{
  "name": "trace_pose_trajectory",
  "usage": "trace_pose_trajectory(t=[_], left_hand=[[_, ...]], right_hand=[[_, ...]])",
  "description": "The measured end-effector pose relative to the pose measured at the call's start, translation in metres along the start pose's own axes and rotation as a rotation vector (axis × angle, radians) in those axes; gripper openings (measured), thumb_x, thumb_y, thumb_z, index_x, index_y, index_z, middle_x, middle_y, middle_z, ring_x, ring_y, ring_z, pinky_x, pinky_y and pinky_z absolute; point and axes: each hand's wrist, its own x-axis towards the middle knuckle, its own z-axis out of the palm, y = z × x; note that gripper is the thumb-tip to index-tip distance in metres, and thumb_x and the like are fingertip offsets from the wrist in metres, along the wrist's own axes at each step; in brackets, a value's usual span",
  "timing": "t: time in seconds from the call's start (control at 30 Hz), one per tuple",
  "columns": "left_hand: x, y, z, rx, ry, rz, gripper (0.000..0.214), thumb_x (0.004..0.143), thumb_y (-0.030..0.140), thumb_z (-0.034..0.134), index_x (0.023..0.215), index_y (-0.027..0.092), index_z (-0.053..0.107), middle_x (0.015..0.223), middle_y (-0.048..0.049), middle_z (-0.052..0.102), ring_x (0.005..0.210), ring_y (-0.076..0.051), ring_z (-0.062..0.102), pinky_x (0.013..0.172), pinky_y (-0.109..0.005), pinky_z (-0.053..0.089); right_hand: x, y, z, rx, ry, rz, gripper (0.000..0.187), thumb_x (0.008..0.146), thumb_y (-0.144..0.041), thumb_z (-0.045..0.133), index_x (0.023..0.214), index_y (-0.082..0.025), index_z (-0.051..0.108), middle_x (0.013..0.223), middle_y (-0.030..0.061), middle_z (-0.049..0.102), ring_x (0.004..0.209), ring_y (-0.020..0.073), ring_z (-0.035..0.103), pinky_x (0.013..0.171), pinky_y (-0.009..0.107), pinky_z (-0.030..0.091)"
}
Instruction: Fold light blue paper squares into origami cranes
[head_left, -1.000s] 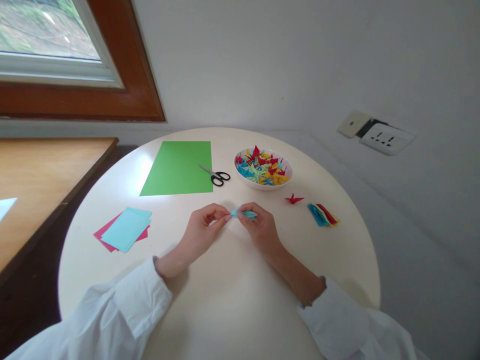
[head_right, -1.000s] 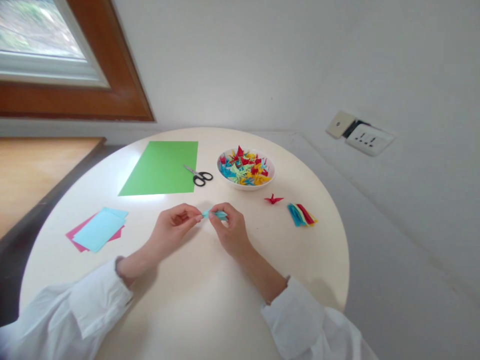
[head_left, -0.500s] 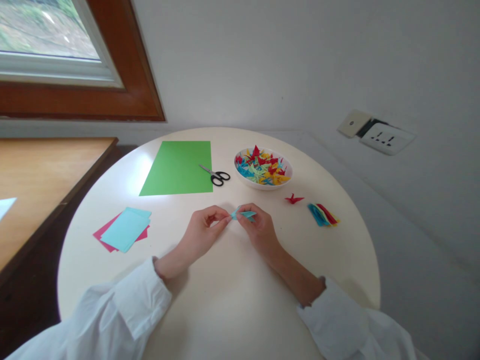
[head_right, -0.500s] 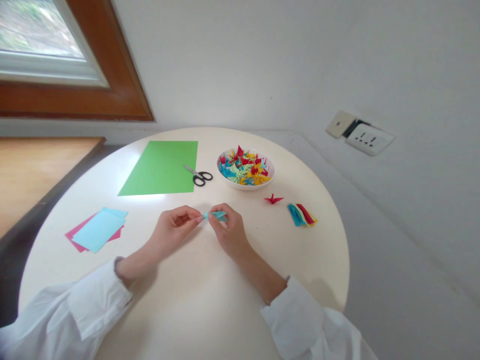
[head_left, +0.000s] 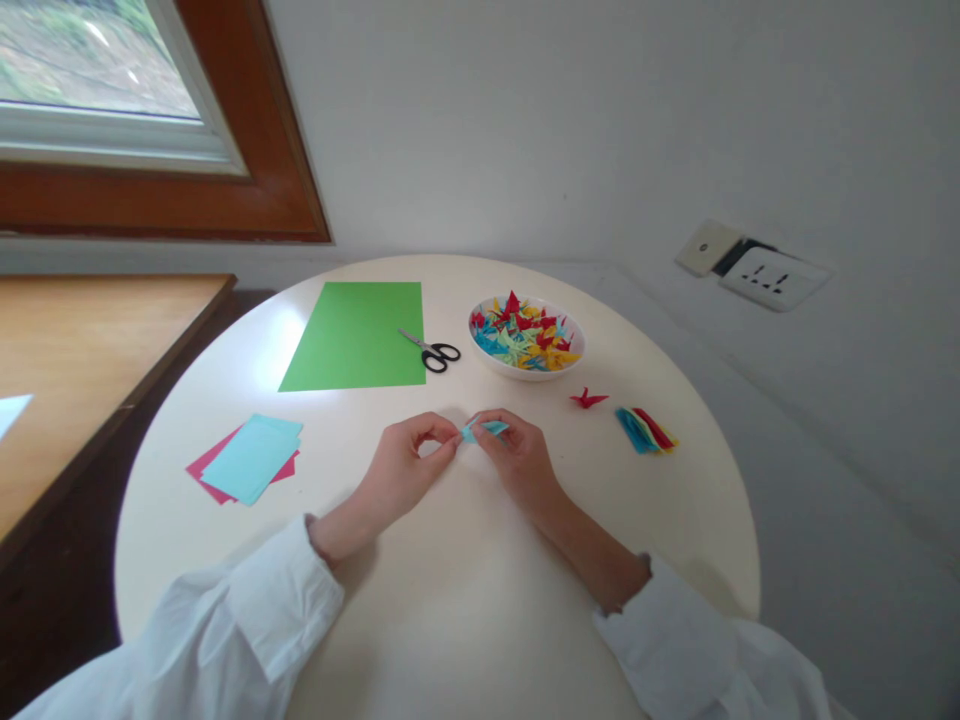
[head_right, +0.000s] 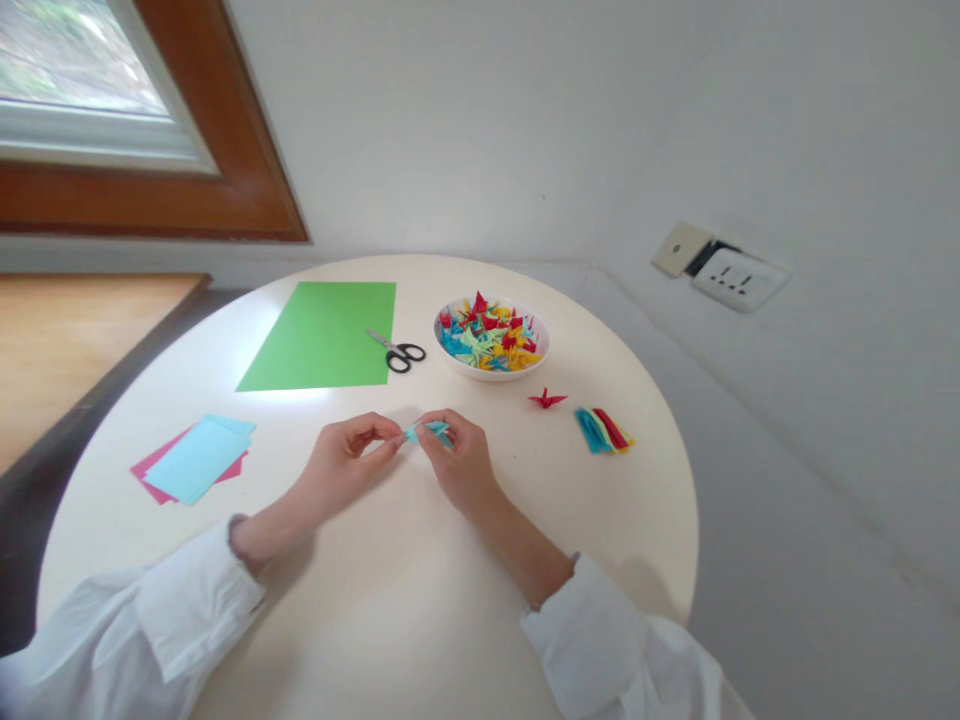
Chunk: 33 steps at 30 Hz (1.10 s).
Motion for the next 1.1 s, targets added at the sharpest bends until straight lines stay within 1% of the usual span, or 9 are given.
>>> trace_pose_trajectory(t=[0.13, 0.3, 0.6, 0.77, 1.0, 1.1], left_hand=[[-0.0008, -0.0005, 0.0010, 0.044, 0.005, 0.021, 0.011, 0.072, 0.019, 0.052, 0.069, 0.014, 0.062, 0.069, -0.0035, 0.066, 0.065, -0.013, 0.059, 0.064, -0.024, 0.046], [-0.0031, 0.0033, 0.0002, 0.140, 0.026, 0.094, 0.010, 0.073, 0.018, 0.053, 0.070, 0.016, 0.062, 0.071, -0.0034, 0.067, 0.067, -0.014, 0.060, 0.066, -0.024, 0.047], [-0.0046, 0.0061, -0.0010, 0.170, 0.049, 0.131, 0.008, 0.075, 0.020, 0.054, 0.072, 0.016, 0.061, 0.070, -0.0015, 0.067, 0.066, -0.012, 0.061, 0.063, -0.021, 0.047], [-0.0047, 0.0068, -0.0011, 0.234, 0.062, 0.178, 0.007, 0.074, 0.016, 0.054, 0.072, 0.016, 0.061, 0.071, -0.0005, 0.068, 0.064, -0.011, 0.061, 0.057, -0.019, 0.045], [-0.0042, 0.0083, -0.0017, 0.268, 0.074, 0.199, 0.006, 0.074, 0.015, 0.055, 0.074, 0.017, 0.062, 0.071, 0.0003, 0.069, 0.063, -0.010, 0.061, 0.051, -0.016, 0.043], [-0.0048, 0.0082, -0.0021, 0.274, 0.069, 0.202, 0.007, 0.074, 0.014, 0.055, 0.074, 0.016, 0.062, 0.072, 0.0001, 0.069, 0.064, -0.010, 0.061, 0.053, -0.016, 0.043]], right_hand=[[-0.0009, 0.0007, 0.0009, -0.052, 0.044, -0.010, 0.016, 0.071, -0.033, 0.057, 0.070, -0.017, 0.058, 0.063, -0.0004, 0.058, 0.059, 0.0129, 0.052, 0.056, 0.024, 0.041], [-0.0022, -0.0014, 0.0015, -0.095, 0.060, -0.023, 0.013, 0.072, -0.031, 0.055, 0.070, -0.018, 0.056, 0.064, -0.0008, 0.057, 0.060, 0.0126, 0.051, 0.057, 0.024, 0.040], [-0.0041, -0.0050, 0.0012, -0.190, 0.100, -0.090, 0.011, 0.074, -0.028, 0.053, 0.070, -0.018, 0.056, 0.065, -0.0007, 0.057, 0.060, 0.0124, 0.052, 0.058, 0.023, 0.041], [-0.0043, -0.0061, 0.0012, -0.280, 0.113, -0.127, 0.010, 0.074, -0.026, 0.053, 0.070, -0.017, 0.056, 0.065, -0.0011, 0.057, 0.060, 0.0118, 0.052, 0.057, 0.023, 0.041], [-0.0055, -0.0068, 0.0014, -0.321, 0.134, -0.182, 0.008, 0.075, -0.024, 0.052, 0.072, -0.018, 0.056, 0.067, -0.0004, 0.059, 0.063, 0.0124, 0.054, 0.060, 0.023, 0.043], [-0.0057, -0.0065, 0.0014, -0.333, 0.135, -0.204, 0.007, 0.075, -0.023, 0.052, 0.072, -0.018, 0.056, 0.069, -0.0003, 0.059, 0.065, 0.0127, 0.055, 0.060, 0.023, 0.043]])
